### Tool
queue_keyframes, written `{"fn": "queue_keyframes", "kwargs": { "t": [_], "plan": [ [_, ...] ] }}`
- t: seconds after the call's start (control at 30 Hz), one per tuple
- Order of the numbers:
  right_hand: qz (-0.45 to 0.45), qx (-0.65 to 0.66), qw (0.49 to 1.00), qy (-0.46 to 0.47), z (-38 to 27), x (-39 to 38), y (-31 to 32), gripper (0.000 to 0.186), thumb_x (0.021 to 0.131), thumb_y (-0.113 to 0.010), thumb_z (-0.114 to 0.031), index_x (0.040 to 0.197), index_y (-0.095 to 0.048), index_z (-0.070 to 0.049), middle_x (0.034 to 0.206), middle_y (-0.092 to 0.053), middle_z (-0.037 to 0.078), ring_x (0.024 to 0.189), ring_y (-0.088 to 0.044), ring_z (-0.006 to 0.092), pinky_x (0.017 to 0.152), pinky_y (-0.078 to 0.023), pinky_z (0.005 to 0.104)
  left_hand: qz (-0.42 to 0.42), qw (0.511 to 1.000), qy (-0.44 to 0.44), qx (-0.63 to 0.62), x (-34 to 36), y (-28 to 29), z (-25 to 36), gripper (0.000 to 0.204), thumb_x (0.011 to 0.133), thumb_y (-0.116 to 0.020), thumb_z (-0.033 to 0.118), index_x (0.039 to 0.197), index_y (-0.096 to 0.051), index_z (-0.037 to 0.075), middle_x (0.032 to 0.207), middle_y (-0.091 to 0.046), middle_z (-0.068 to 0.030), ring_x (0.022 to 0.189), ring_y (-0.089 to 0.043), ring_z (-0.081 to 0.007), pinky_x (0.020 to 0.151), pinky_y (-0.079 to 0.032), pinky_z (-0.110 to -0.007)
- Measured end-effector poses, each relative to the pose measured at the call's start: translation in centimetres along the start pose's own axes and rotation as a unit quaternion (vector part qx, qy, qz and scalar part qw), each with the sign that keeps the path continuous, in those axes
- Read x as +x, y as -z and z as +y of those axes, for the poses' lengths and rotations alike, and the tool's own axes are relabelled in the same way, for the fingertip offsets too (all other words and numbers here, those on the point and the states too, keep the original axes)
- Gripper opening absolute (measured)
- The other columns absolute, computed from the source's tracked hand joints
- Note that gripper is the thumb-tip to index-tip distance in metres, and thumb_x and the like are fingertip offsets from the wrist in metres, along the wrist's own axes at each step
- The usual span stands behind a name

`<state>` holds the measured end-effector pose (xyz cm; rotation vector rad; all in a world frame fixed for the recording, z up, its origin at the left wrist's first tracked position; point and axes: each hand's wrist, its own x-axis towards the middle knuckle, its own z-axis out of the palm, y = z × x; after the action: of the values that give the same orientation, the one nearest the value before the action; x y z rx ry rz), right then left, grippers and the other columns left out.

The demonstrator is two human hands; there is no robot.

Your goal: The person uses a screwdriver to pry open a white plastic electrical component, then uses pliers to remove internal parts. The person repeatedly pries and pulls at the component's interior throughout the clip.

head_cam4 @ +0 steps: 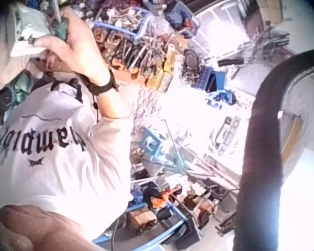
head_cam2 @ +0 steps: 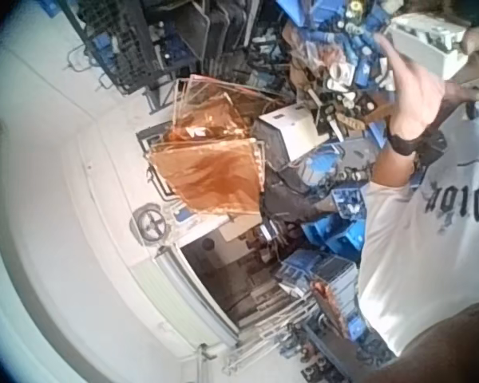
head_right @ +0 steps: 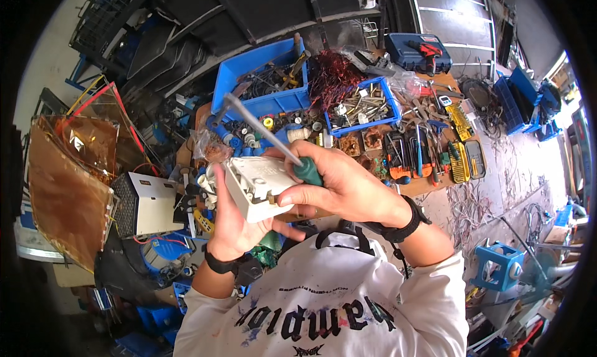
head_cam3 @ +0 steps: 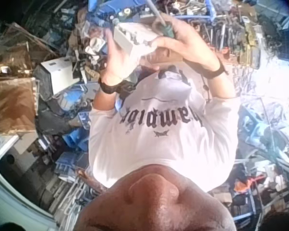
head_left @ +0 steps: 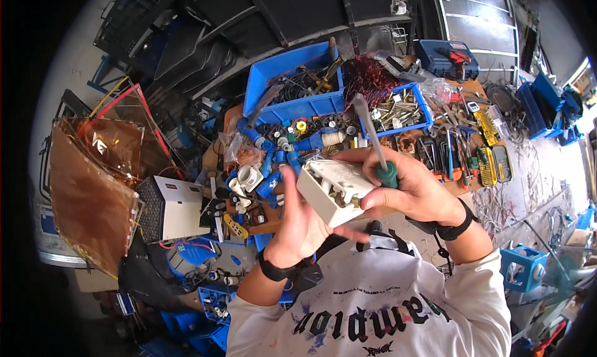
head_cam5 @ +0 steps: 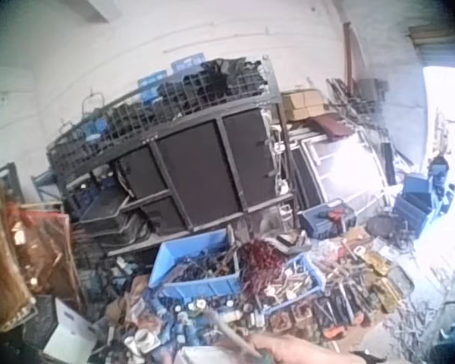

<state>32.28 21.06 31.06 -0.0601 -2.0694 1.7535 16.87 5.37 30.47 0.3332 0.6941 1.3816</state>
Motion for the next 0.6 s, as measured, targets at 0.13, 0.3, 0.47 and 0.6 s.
{"fn": "queue_keyframes", "kwargs": {
  "t": [0.13, 0.3, 0.47, 0.6],
  "plan": [
    [0.051, -0.107, 0.993, -0.029, -1.6, -0.7, -0.4, 0.036, 0.088, -0.071, -0.027, 0.101, -0.053, 0.001, 0.088, -0.062, 0.017, 0.079, -0.061, 0.0320, 0.072, -0.048, 0.0390, 0.119, 0.943, -0.201, 0.239, -0.7, -3.4, -1.1, 0.099, 0.087, -0.039, 0.077, 0.150, -0.019, 0.003, 0.143, -0.043, -0.0191, 0.126, -0.052, -0.0320, 0.096, -0.051, -0.051],
    [0.049, -0.120, 0.991, -0.039, -2.3, -1.0, -0.7, 0.033, 0.090, -0.069, -0.025, 0.097, -0.050, 0.002, 0.118, -0.062, 0.024, 0.093, -0.063, 0.0415, 0.079, -0.050, 0.0416, 0.111, 0.873, -0.310, 0.359, 0.5, -2.3, -1.0, 0.082, 0.078, -0.079, 0.003, 0.141, -0.027, -0.001, 0.135, -0.049, -0.0155, 0.122, -0.054, -0.0231, 0.100, -0.048, -0.038],
    [0.089, -0.098, 0.991, -0.011, -2.0, -1.7, -1.7, 0.032, 0.090, -0.068, -0.022, 0.095, -0.049, 0.002, 0.128, -0.058, 0.027, 0.091, -0.065, 0.0418, 0.076, -0.051, 0.0420, 0.093, 0.856, -0.364, 0.355, 0.7, -2.1, -1.1, 0.077, 0.077, -0.083, 0.010, 0.136, -0.034, -0.002, 0.127, -0.055, -0.0155, 0.114, -0.060, -0.0224, 0.095, -0.052, -0.035],
    [0.148, -0.089, 0.985, 0.006, -1.0, -2.5, -2.9, 0.028, 0.091, -0.068, -0.021, 0.094, -0.050, 0.000, 0.090, -0.067, 0.021, 0.069, -0.068, 0.0304, 0.061, -0.051, 0.0371, 0.096, 0.853, -0.378, 0.346, 0.4, -1.8, -1.6, 0.081, 0.075, -0.085, 0.014, 0.135, -0.034, -0.002, 0.127, -0.055, -0.0172, 0.113, -0.061, -0.0232, 0.093, -0.054, -0.035]
  ]
}}
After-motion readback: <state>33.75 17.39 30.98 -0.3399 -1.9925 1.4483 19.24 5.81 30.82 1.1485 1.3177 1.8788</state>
